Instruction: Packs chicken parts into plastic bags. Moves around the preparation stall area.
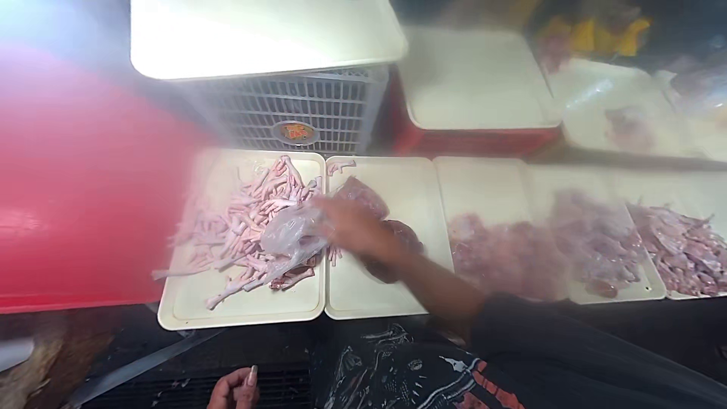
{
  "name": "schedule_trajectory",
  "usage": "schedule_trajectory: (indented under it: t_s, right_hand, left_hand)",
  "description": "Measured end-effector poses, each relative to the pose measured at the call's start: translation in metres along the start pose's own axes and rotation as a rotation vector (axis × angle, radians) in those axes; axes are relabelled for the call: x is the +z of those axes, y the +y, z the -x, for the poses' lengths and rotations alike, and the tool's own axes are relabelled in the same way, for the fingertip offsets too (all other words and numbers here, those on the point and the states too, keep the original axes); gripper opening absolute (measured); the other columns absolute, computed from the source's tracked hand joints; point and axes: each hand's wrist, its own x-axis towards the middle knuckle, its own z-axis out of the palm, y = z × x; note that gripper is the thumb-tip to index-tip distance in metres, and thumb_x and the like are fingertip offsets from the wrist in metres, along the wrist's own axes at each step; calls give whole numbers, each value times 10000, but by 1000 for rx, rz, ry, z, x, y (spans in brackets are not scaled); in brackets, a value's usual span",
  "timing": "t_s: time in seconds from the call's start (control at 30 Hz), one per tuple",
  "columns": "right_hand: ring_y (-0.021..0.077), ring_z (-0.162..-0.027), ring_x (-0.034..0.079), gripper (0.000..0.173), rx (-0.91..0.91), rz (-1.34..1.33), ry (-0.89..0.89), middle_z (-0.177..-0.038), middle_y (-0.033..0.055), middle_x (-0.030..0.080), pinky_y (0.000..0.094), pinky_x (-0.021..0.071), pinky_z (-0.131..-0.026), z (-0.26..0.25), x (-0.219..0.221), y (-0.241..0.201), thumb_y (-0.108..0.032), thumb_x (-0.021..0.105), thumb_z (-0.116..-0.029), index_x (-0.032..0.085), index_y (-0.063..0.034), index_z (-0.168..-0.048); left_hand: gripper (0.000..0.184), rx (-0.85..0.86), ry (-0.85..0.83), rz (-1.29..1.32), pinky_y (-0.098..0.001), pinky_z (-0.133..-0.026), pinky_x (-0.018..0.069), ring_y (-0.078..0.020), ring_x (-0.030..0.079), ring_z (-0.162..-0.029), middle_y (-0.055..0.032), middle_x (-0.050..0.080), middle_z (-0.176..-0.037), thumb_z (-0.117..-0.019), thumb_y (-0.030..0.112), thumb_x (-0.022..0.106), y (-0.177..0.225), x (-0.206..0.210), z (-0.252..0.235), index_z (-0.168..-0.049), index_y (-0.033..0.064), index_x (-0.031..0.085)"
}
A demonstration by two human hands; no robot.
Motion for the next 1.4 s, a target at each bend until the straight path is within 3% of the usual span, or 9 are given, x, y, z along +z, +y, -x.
schedule_trajectory:
  t_s: [0.17,0.3,0.47,0.63,0.73,0.87,1.07,1.3,1.4]
  right_hand:
    - [539,-1463,316,1237,181,199,-126,-1683,127,283,801,300,-1088,-7,-9,91,-372,972,-625,266,-266,-1635]
    - [550,-1361,415,1214,80,239,-163,-1680,177,229,733,476,-940,-26,24,100,-345,1002,-557,364,-316,-1590]
    - [418,-1105,661,1119,77,128,-116,-1489,146,537,649,560,-867,-19,-5,130,-278,942,-661,320,-153,-1583]
    - [236,-1133,667,758,116,-548,-66,-1347,92,648,489,575,-929,31,-37,207,-115,724,-856,410,-218,-1537]
    - [100,-766,648,277,319,-1042,79,-875,2,666,317,562,-670,62,-34,223,-357,477,-1033,632,-153,-1137]
    - [210,-825,683,247,637,-1211,489,-954,91,680,438,593,-741,69,-48,210,-126,485,-1012,559,-78,-1243]
    - [507,-1334,494,871,865,-236,386,-1558,294,396,710,443,-1022,77,-39,169,-549,642,-953,299,-74,-1597]
    - [305,-1302,569,417,261,9,5,-1421,114,592,518,495,-1069,72,22,93,-419,647,-988,691,-152,-1306]
    - [343,-1239,595,485,29,60,-136,-1501,98,524,564,538,-971,32,51,68,-230,702,-955,608,-284,-1428]
  left_hand:
    - [535,373,261,-215,-573,-1021,495,-399,594,-1214,-253,626,-1280,-949,406,698,40,31,-47,-1296,4,633]
    - [743,551,381,-577,-819,-1107,184,-600,266,-1454,-288,359,-1592,-834,400,808,106,78,-138,-1469,109,554]
    - [117,668,466,-695,-807,-1142,97,-429,332,-1483,-82,598,-1432,-945,233,703,135,69,-186,-977,144,773]
    - [275,454,624,-554,-828,-1105,127,-487,398,-1411,-188,551,-1447,-1027,307,599,119,4,-178,-1127,101,751]
    - [292,295,647,-478,-810,-1122,129,-464,438,-1377,-187,529,-1460,-1042,285,570,101,-8,-192,-1162,75,733]
    - [419,134,671,-328,-754,-1151,152,-428,425,-1412,-188,514,-1490,-1057,378,511,79,-30,-197,-1201,29,693]
    - [663,156,465,-171,-716,-1151,241,-449,373,-1453,-281,438,-1530,-990,493,620,50,-21,-164,-1433,8,532]
    - [765,190,801,-109,-582,-1192,292,-488,359,-1447,-371,389,-1521,-947,386,684,19,56,-92,-1467,-113,426]
    - [700,248,766,-116,-589,-1190,295,-488,372,-1437,-362,408,-1509,-942,358,679,19,94,-82,-1429,-102,476]
